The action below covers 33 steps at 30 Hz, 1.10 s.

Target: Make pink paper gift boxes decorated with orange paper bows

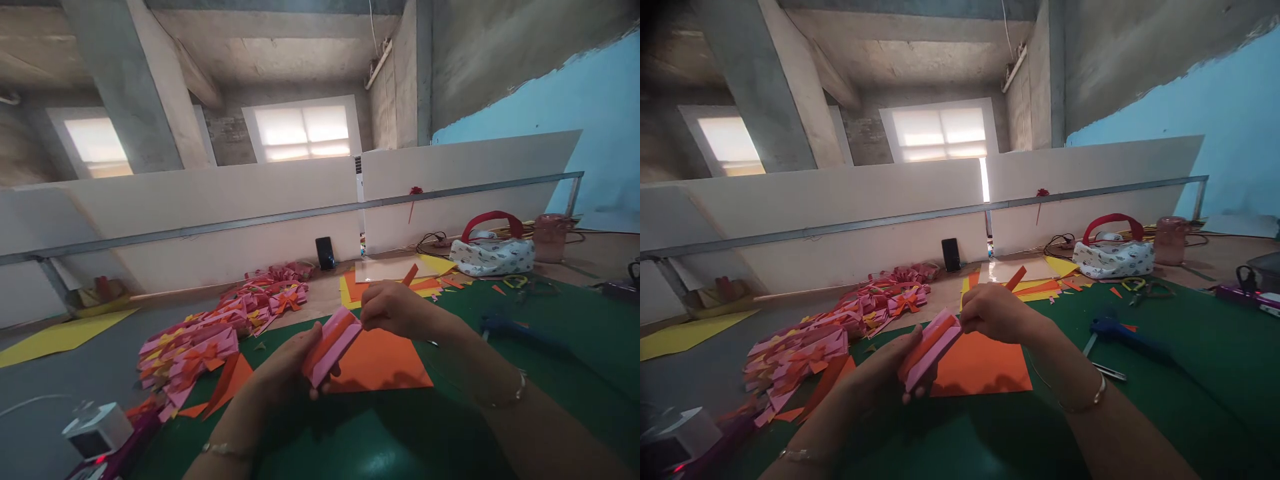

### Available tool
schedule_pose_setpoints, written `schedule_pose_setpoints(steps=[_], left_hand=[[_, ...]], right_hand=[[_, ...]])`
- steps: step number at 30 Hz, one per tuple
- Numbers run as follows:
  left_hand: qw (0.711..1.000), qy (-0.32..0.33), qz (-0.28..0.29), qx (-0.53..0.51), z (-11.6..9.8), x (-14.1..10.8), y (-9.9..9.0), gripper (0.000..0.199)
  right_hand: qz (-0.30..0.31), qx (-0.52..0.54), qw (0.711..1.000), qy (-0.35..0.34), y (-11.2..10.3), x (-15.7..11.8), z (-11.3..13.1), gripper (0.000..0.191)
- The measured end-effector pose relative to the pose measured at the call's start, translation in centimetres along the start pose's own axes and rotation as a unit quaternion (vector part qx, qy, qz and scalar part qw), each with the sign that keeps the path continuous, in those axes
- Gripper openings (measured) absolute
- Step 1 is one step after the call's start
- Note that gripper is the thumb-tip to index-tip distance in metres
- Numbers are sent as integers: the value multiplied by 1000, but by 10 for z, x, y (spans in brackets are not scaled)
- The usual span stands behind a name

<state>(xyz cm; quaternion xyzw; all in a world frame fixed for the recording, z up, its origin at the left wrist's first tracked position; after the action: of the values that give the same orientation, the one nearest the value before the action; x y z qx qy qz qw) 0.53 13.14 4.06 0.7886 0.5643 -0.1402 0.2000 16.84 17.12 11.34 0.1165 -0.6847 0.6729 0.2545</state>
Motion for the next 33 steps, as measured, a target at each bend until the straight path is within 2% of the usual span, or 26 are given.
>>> schedule_pose_setpoints(steps=[4,13,18,21,24,26,28,30,31,32,33], left_hand=[[1000,-16,16,3,3,3,-4,40],[997,-73,16,21,8,4,-8,54],[996,-6,-59,72,-3,-7,-10,49],[981,22,-117,151,-12,-15,-10,47],[940,-4,-144,310,-13,-21,-5,50],[884,-45,-165,435,-8,-24,-1,52],[811,-72,-207,542,-1,-29,5,49],[746,-43,-252,615,5,-36,17,42],[723,9,-273,635,6,-40,26,37],[713,66,-297,632,8,-45,36,35],[716,109,-303,620,12,-50,46,35]], right_hand=[[0,-24,1000,1,0,1,1,12],[30,6,998,50,4,0,4,15],[11,37,998,44,3,5,8,14],[3,66,996,62,2,8,15,14],[4,128,980,150,7,1,22,13],[37,180,958,220,18,-10,29,12],[83,232,933,263,33,-24,38,11],[110,265,918,272,48,-35,47,11],[112,268,917,273,54,-40,50,11],[107,266,919,272,59,-44,52,11],[100,262,921,269,63,-46,53,11]])
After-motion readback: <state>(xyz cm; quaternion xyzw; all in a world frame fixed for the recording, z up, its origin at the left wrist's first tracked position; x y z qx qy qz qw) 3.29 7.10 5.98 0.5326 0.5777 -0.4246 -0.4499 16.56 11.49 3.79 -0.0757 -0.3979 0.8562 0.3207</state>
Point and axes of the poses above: each hand's wrist, its own x-axis towards the middle knuckle, its own y-axis out of the palm, z = x × y, the point moved 5 cm from there along x, towards the middle knuckle, and after that the axes turned 10 degrees about -y, right-handed, at the moved point
